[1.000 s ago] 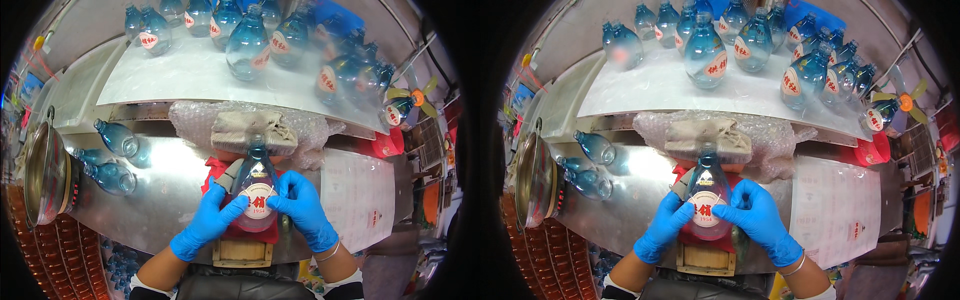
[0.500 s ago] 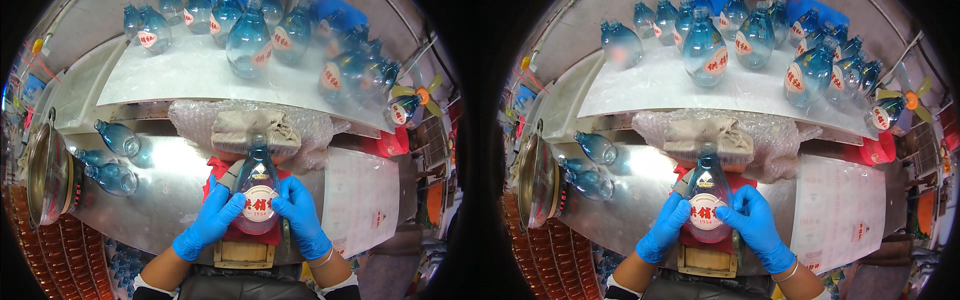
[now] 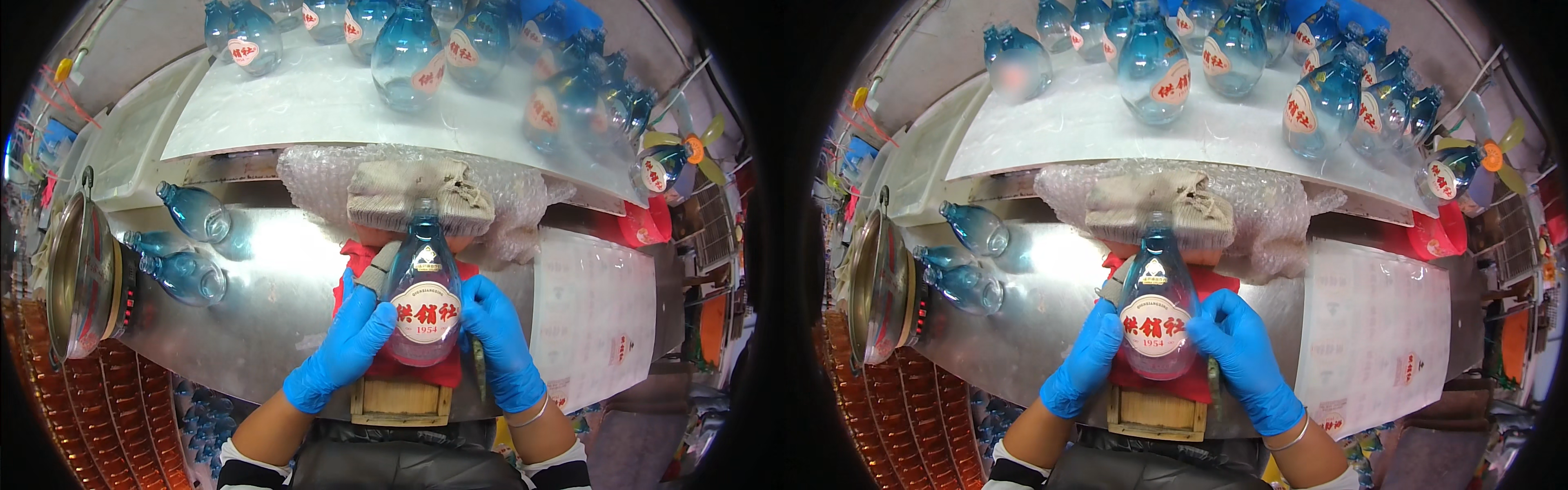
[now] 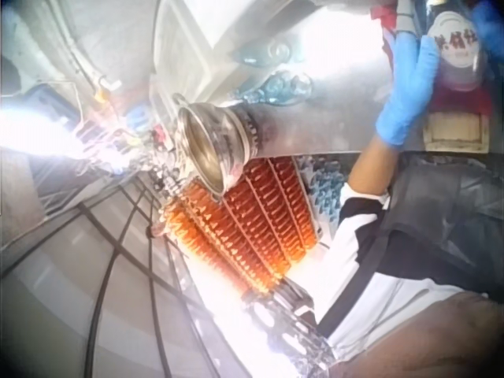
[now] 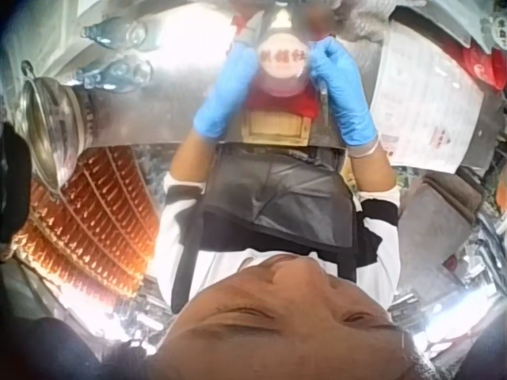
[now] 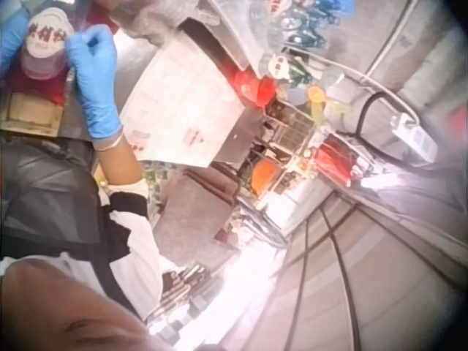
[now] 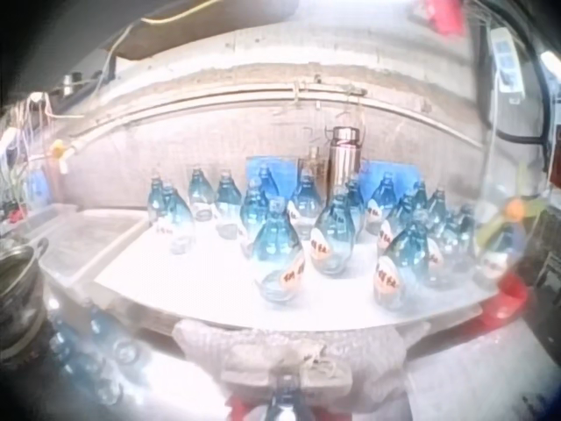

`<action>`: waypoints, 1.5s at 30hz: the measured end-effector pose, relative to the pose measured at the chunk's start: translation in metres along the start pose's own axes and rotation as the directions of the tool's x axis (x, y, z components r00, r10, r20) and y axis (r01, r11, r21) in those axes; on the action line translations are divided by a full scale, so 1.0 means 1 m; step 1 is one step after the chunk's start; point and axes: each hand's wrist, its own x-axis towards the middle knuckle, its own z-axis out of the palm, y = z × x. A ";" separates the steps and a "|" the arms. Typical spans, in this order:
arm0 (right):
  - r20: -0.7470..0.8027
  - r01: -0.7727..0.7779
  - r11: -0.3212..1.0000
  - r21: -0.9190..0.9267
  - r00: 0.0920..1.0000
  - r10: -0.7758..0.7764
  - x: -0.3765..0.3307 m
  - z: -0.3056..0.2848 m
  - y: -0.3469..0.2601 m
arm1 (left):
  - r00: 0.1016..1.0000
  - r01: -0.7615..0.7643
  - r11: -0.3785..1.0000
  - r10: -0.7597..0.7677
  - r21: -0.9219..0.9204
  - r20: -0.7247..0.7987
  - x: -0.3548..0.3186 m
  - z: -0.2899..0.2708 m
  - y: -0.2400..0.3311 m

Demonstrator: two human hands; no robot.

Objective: The person applies circular red and white labels to clear glass bottles. They retrieve bottles from a metal bowl, place them on a wooden stand, apply the label, smooth it with a green tool, and place the finished bottle on a shelf. The process is repeated for multiple bottles.

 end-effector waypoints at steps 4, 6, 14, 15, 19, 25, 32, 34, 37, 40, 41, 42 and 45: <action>0.009 0.016 1.000 0.003 1.000 -0.016 -0.001 0.000 -0.002 | 0.993 0.112 0.993 -0.110 0.046 -0.039 -0.004 -0.001 0.005; 0.005 -0.018 1.000 0.021 1.000 0.018 -0.001 -0.001 -0.001 | 0.995 0.094 0.993 -0.092 0.074 -0.026 -0.003 -0.005 0.001; 0.037 -0.068 0.995 0.066 0.997 0.066 -0.003 -0.002 -0.007 | 0.966 -0.177 0.970 0.203 0.164 -0.161 -0.015 0.006 -0.001; 0.016 -0.051 0.997 0.057 0.999 0.050 -0.003 0.000 -0.006 | 0.960 -0.196 0.913 0.254 0.358 -0.121 -0.018 0.008 0.000; -0.078 0.055 0.998 -0.014 0.995 -0.056 0.003 0.006 0.003 | 0.965 -0.122 0.452 0.261 0.884 0.000 -0.026 0.022 0.020; -0.099 -0.060 0.997 0.041 0.993 0.064 -0.003 0.008 -0.005 | 0.954 -0.057 0.521 0.279 0.851 -0.107 -0.033 0.031 0.014; -0.210 -0.020 0.904 0.426 0.970 0.121 0.002 -0.019 -0.008 | 0.928 -0.017 0.508 0.328 0.861 -0.175 -0.041 0.043 0.001; -0.385 0.105 0.929 0.354 0.922 0.043 0.000 -0.013 -0.025 | 0.945 -0.018 0.295 0.317 0.955 -0.080 -0.036 0.042 0.006; -0.285 0.484 0.797 -0.361 0.756 -0.589 0.001 0.005 -0.046 | 0.929 0.014 0.452 0.323 0.892 -0.178 -0.037 0.044 0.001; 0.362 0.673 0.084 -0.735 0.494 -0.790 -0.001 0.016 -0.061 | 0.926 0.037 0.521 0.302 0.853 -0.225 -0.039 0.041 -0.001; 0.585 0.692 -0.174 -0.700 0.416 -0.696 -0.003 0.018 -0.066 | 0.925 0.040 0.538 0.298 0.842 -0.235 -0.039 0.039 -0.002; 0.724 0.648 -0.363 -0.669 0.460 -0.514 -0.017 0.021 -0.066 | 0.933 0.033 0.534 0.285 0.845 -0.217 -0.038 0.035 -0.006; 0.790 0.765 -0.286 -0.577 0.434 -0.434 -0.045 0.024 -0.056 | 0.944 -0.051 0.554 0.298 0.831 -0.142 -0.035 0.019 -0.013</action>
